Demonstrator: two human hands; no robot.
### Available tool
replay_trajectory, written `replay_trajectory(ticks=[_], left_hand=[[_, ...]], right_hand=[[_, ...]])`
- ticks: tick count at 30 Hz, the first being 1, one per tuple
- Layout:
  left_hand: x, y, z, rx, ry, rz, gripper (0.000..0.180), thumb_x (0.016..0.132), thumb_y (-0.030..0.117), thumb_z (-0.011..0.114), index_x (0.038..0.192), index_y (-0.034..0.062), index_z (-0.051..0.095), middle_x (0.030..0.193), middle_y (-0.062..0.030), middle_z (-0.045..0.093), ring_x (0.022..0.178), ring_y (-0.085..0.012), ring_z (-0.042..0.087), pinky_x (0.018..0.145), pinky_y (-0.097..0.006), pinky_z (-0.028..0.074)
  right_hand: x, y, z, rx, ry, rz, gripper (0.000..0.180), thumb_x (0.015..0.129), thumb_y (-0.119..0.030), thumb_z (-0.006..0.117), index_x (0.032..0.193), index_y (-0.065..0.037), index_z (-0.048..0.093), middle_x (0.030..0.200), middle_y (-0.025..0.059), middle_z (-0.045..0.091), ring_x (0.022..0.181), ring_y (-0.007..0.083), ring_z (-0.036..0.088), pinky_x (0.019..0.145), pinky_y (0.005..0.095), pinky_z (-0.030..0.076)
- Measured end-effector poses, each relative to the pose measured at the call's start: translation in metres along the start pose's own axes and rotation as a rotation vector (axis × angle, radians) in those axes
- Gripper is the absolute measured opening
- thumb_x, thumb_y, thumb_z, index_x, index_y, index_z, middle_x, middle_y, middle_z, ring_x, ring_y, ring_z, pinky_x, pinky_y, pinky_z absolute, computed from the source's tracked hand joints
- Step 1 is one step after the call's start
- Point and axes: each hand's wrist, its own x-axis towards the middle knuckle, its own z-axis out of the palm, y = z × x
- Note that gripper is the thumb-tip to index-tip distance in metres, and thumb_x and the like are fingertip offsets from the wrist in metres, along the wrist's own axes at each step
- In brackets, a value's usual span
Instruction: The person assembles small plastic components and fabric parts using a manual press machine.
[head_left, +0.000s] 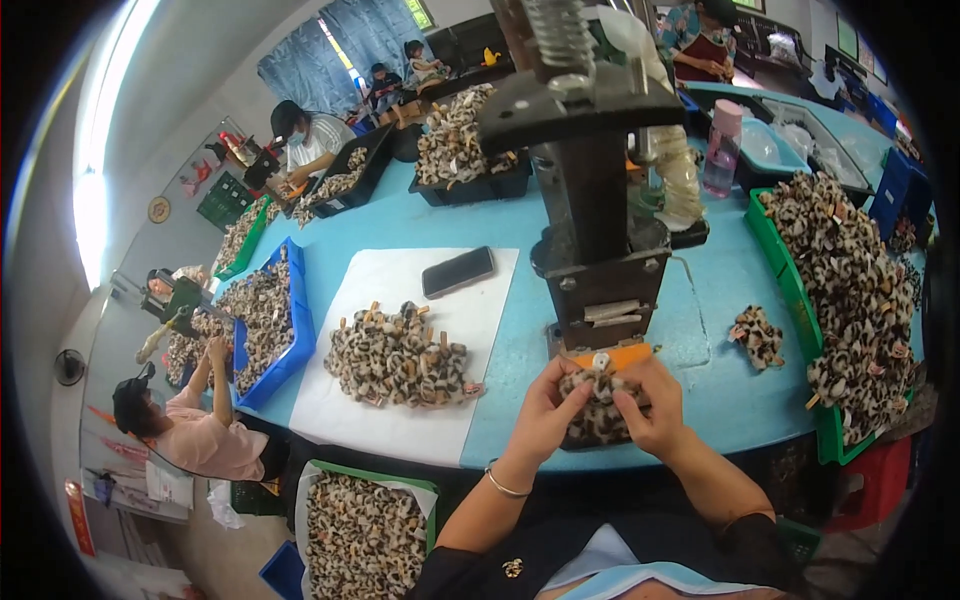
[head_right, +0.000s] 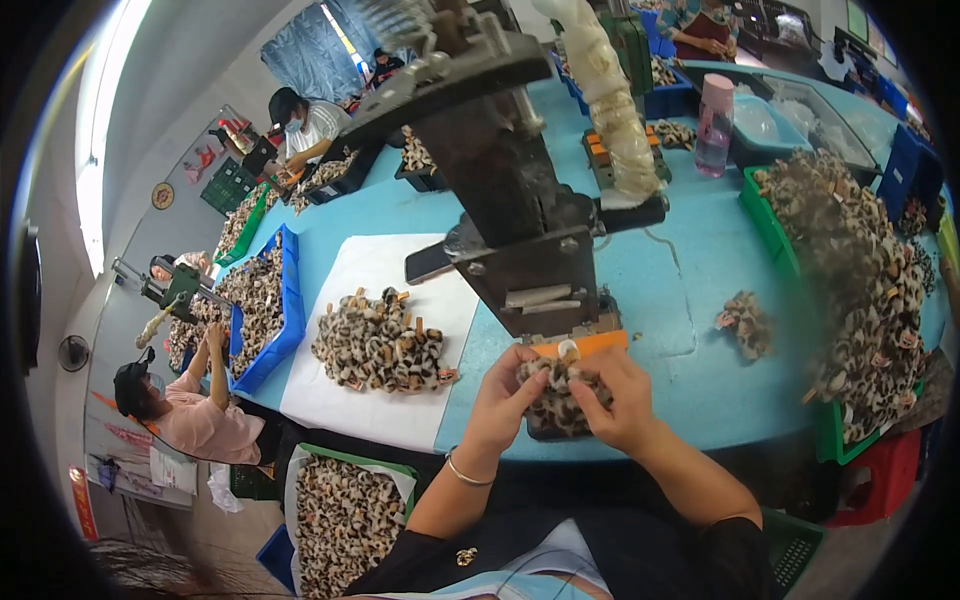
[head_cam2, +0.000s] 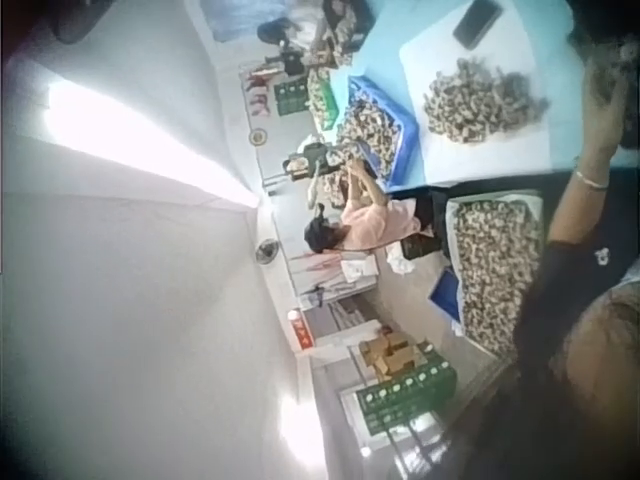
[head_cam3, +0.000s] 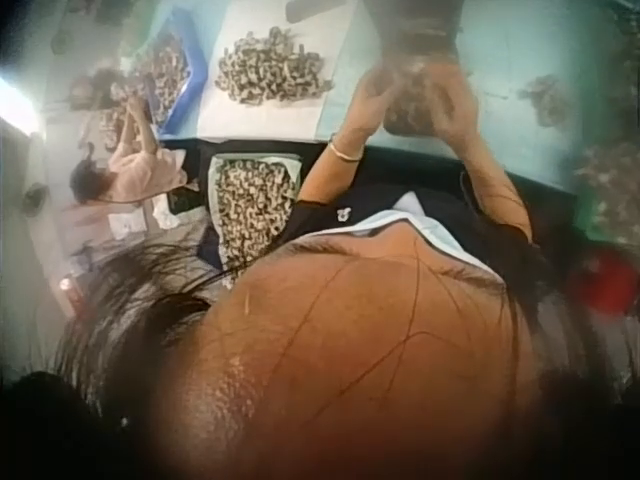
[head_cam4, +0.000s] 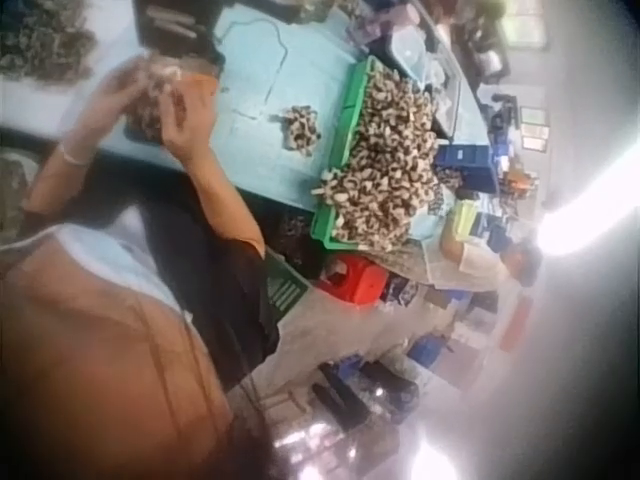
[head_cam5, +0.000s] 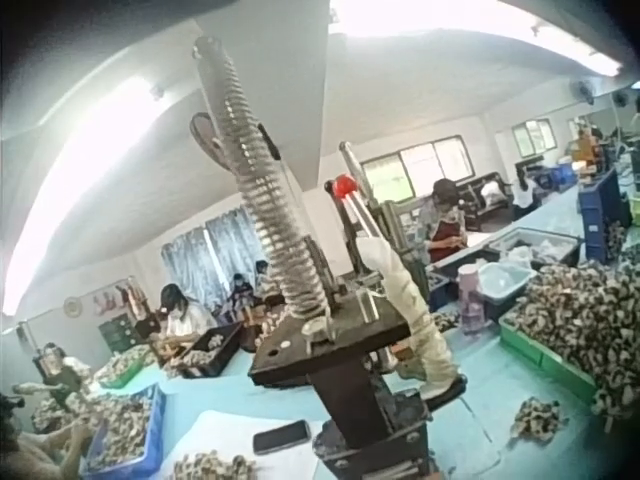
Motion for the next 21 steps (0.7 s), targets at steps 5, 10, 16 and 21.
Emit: replay_trajectory(ticks=[5,10,16,21], left_hand=[[-0.015,-0.006,0.008,0.076,0.032,0.186,0.020,0.082,-0.003,0.065,0.089,0.0051,0.049,0.093,-0.0020,0.055,0.080,-0.0060,0.051,0.070,-0.020,0.043],[-0.020,-0.004,-0.002,0.169,-0.207,0.137,0.029,0.074,-0.009,0.068,0.090,0.0049,0.049,0.093,-0.0059,0.057,0.088,-0.0122,0.055,0.079,-0.024,0.044],[-0.020,0.009,-0.008,0.568,-0.252,0.193,0.028,0.070,-0.006,0.072,0.091,0.0022,0.058,0.093,-0.0053,0.057,0.087,-0.0154,0.056,0.078,-0.028,0.044],[-0.010,0.015,-0.013,0.606,-0.307,0.224,0.028,0.068,-0.003,0.074,0.091,0.0030,0.059,0.094,-0.0065,0.057,0.089,-0.0176,0.056,0.078,-0.028,0.044]], right_hand=[[0.006,-0.020,-0.018,0.123,-0.240,0.239,0.034,0.070,-0.011,0.077,0.096,-0.003,0.058,0.079,0.0103,0.058,0.077,0.0280,0.058,0.070,0.0362,0.045],[0.003,-0.016,-0.036,-0.092,-0.417,-0.027,0.032,0.066,-0.010,0.077,0.091,-0.004,0.058,0.084,0.0090,0.061,0.076,0.0264,0.059,0.067,0.0343,0.045],[-0.008,0.001,-0.031,-0.330,-0.242,-0.545,0.020,0.068,-0.008,0.068,0.086,-0.004,0.060,0.087,0.0083,0.062,0.073,0.0190,0.061,0.063,0.0307,0.044],[-0.014,0.012,-0.021,-0.357,-0.157,-0.637,0.017,0.072,-0.008,0.062,0.089,-0.004,0.060,0.088,0.0071,0.061,0.075,0.0173,0.061,0.064,0.0307,0.044]])
